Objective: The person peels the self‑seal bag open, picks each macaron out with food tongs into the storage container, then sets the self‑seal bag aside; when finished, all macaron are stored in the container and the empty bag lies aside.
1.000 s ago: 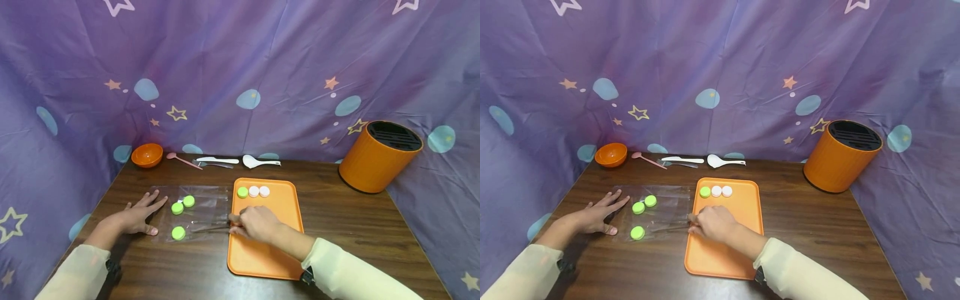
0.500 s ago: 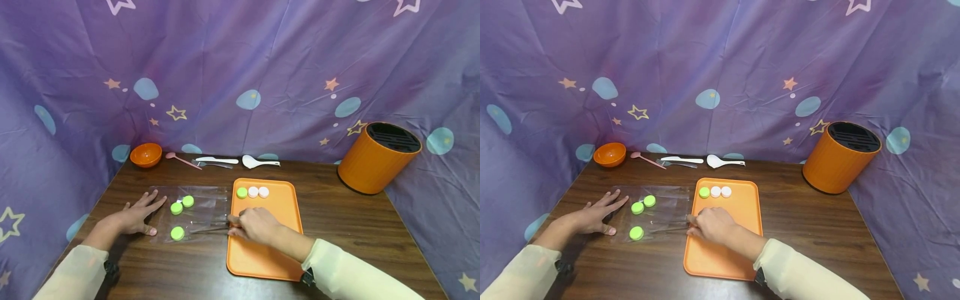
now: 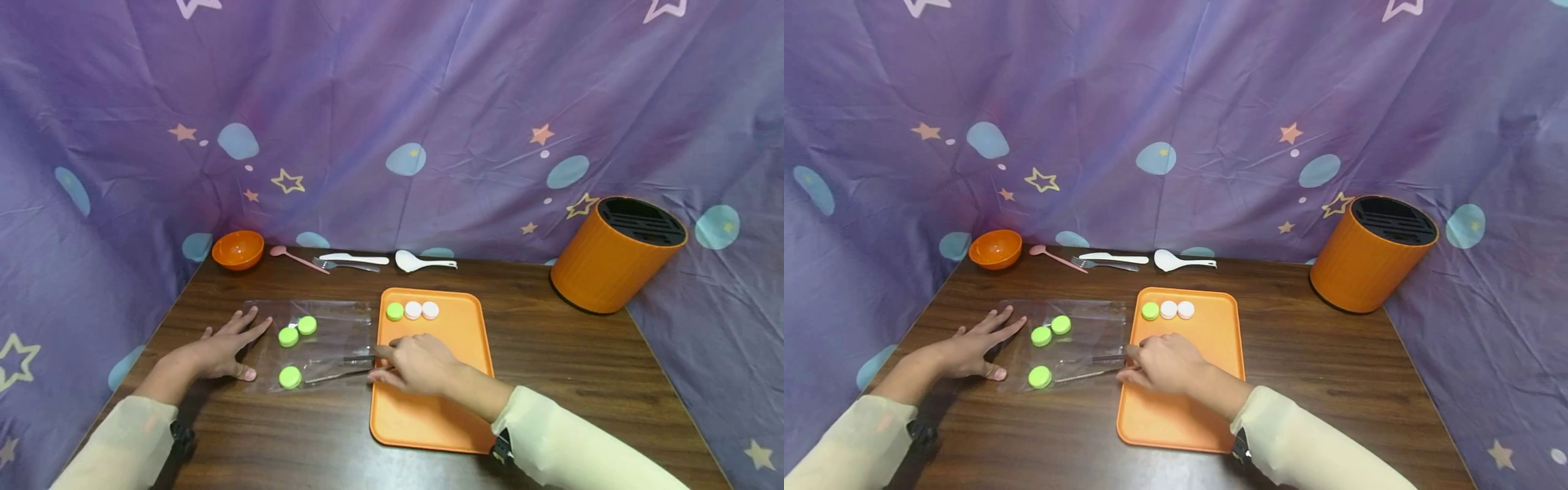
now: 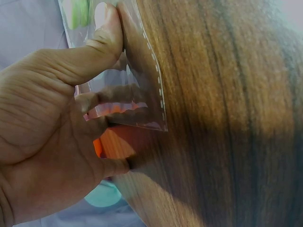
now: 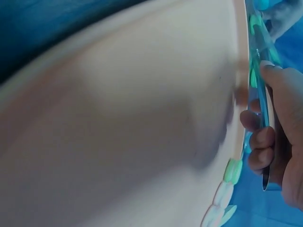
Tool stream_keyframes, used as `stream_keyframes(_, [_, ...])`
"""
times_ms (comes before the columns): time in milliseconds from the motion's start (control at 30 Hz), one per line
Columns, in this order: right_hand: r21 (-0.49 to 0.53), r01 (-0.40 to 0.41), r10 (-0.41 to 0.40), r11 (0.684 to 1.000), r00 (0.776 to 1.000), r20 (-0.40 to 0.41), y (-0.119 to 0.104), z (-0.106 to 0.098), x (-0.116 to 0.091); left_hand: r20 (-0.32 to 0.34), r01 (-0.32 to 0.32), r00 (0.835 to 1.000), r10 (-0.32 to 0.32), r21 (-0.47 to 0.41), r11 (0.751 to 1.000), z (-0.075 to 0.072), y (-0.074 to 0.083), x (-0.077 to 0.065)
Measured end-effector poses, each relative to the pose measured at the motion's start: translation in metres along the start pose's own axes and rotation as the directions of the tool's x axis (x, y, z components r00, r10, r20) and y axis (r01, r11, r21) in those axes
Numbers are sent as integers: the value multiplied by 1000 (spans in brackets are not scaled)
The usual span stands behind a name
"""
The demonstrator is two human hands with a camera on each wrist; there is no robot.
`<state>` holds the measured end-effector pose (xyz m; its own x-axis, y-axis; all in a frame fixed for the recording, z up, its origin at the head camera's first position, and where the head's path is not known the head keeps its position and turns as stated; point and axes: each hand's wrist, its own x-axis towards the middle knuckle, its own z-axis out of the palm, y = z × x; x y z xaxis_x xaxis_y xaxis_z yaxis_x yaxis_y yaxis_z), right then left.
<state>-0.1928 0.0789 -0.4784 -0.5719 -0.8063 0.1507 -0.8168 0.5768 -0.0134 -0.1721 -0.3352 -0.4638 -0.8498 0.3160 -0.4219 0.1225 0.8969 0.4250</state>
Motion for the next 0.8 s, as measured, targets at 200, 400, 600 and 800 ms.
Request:
stream_keyframes(200, [13, 12, -12, 1000, 999, 51, -5, 2, 8, 3, -6, 1000, 6, 1, 1000, 0, 0, 0])
stream_keyframes(400, [35, 44, -46, 998, 998, 53, -9, 3, 15, -3, -35, 999, 35, -22, 999, -3, -1, 0])
stream_keyframes(600, [2, 89, -89, 996, 996, -2, -10, 4, 16, -3, -46, 999, 46, -34, 998, -1, -9, 5])
stream_keyframes(800, [-18, 56, -56, 998, 998, -19, -6, 2, 10, 0, -57, 998, 58, -42, 997, 5, -20, 9])
